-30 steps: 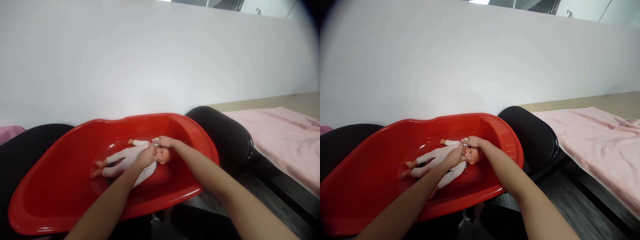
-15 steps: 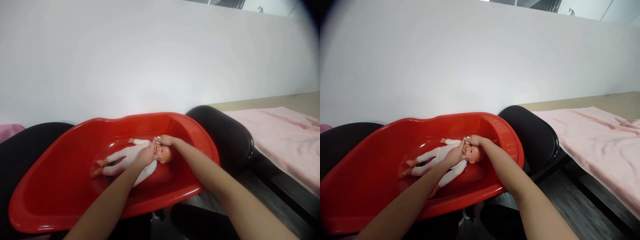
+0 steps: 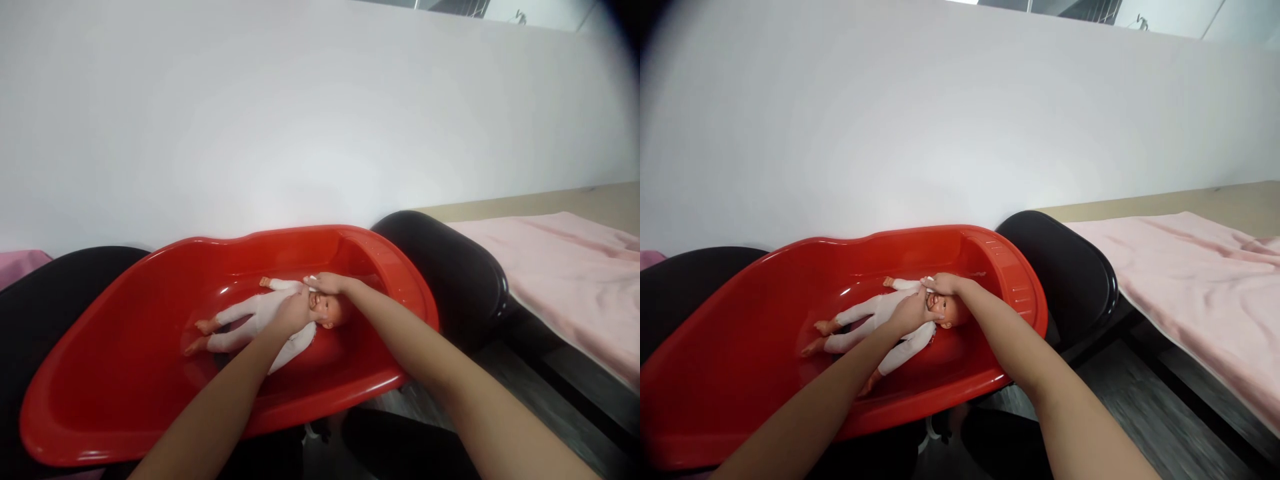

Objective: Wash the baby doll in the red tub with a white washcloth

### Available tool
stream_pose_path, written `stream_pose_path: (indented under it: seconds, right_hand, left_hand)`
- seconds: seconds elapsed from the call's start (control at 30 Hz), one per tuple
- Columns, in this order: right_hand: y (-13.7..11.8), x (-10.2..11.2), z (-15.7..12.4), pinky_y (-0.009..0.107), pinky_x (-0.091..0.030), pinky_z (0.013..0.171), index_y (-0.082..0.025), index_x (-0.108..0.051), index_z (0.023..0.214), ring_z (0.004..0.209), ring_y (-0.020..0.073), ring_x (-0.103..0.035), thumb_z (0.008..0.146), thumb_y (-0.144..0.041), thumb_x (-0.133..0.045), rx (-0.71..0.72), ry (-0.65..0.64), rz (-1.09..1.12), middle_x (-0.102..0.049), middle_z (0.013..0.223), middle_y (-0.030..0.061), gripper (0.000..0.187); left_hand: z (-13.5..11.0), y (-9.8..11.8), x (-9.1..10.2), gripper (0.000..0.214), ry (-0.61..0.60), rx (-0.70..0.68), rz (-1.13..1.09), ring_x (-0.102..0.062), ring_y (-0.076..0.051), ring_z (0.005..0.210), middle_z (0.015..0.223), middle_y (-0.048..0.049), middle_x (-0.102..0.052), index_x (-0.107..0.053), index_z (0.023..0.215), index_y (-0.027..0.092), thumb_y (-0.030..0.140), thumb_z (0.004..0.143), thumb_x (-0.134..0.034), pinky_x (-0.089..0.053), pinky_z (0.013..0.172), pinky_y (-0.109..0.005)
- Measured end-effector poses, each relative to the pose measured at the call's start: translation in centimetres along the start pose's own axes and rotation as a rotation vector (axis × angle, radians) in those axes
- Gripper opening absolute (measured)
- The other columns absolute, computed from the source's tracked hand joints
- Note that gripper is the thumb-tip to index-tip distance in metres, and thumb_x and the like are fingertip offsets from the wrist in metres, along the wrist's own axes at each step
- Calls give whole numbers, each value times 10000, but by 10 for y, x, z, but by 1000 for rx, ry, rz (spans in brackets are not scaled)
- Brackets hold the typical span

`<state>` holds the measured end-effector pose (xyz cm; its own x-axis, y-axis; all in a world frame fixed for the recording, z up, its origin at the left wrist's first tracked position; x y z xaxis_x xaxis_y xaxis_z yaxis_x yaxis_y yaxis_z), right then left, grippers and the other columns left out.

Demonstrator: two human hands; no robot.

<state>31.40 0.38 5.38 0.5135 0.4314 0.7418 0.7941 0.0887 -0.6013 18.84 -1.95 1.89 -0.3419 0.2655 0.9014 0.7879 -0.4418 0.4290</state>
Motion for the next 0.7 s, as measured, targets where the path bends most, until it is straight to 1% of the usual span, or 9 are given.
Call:
stream_pose_path:
  seconds: [0.1, 0.27, 0.37, 0.47, 0.57, 0.63, 0.7]
  right_hand:
    - [-3, -3, 0, 270, -484, 769, -127, -721, 971, 856, 230, -662, 872, -756, -253, 22, -5, 3, -719, 1017, 147, 790]
    - [12, -4, 9, 322, -483, 814, -115, -726, 1025, 903, 273, -663, 871, -760, -223, -87, 7, -123, -702, 1076, 180, 832]
    - [17, -3, 12, 326, -487, 820, -117, -721, 1055, 896, 266, -665, 872, -757, -239, -109, 9, -103, -702, 1081, 177, 822]
    - [13, -3, 11, 320, -490, 820, -109, -712, 1072, 901, 261, -668, 868, -765, -227, -74, 7, -38, -699, 1090, 178, 841]
    - [9, -5, 8, 321, -493, 801, -103, -723, 1029, 864, 263, -677, 851, -788, -197, -55, -21, 6, -719, 1014, 174, 881]
    - [8, -6, 7, 324, -491, 800, -109, -734, 1003, 846, 266, -682, 841, -798, -193, -75, -36, 3, -728, 967, 167, 890]
    - [8, -6, 6, 328, -488, 813, -113, -737, 1015, 855, 270, -685, 839, -800, -189, -118, -42, -32, -728, 977, 167, 897]
  left_hand:
    - [0, -1, -2, 903, -12, 27, 6, -619, -343, 1047, 1158, -147, -658, -277, 1453, 185, 576, 726, -643, -439, 804, -360]
    - [2, 0, -6, 941, -15, -27, -3, -619, -336, 1044, 1167, -144, -653, -224, 1478, 171, 580, 733, -629, -430, 808, -346]
    - [4, -1, -9, 961, -11, -28, 10, -613, -343, 1048, 1190, -145, -643, -201, 1484, 182, 603, 727, -616, -424, 808, -355]
    - [4, -2, -10, 905, -17, -3, 22, -610, -345, 1039, 1129, -132, -665, -249, 1456, 208, 631, 730, -586, -421, 792, -361]
    - [3, -1, -10, 878, -7, 13, 16, -607, -342, 1034, 1132, -133, -658, -272, 1443, 211, 616, 731, -588, -425, 795, -369]
    - [2, 1, -9, 857, -5, 19, 2, -603, -336, 1044, 1156, -125, -645, -292, 1433, 222, 582, 725, -616, -425, 824, -371]
    - [2, 4, -9, 804, 11, -3, -9, -577, -332, 1096, 1193, -120, -622, -346, 1399, 224, 552, 724, -633, -417, 883, -372]
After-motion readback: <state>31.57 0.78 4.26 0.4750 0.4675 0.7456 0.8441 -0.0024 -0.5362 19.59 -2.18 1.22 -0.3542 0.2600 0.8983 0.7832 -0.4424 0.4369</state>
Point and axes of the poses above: each hand's wrist, its own z-axis towards the middle knuckle, its own x-axis out of the back of the hand, y = z × x, the point moved 5 cm from there along z, towards the middle knuckle
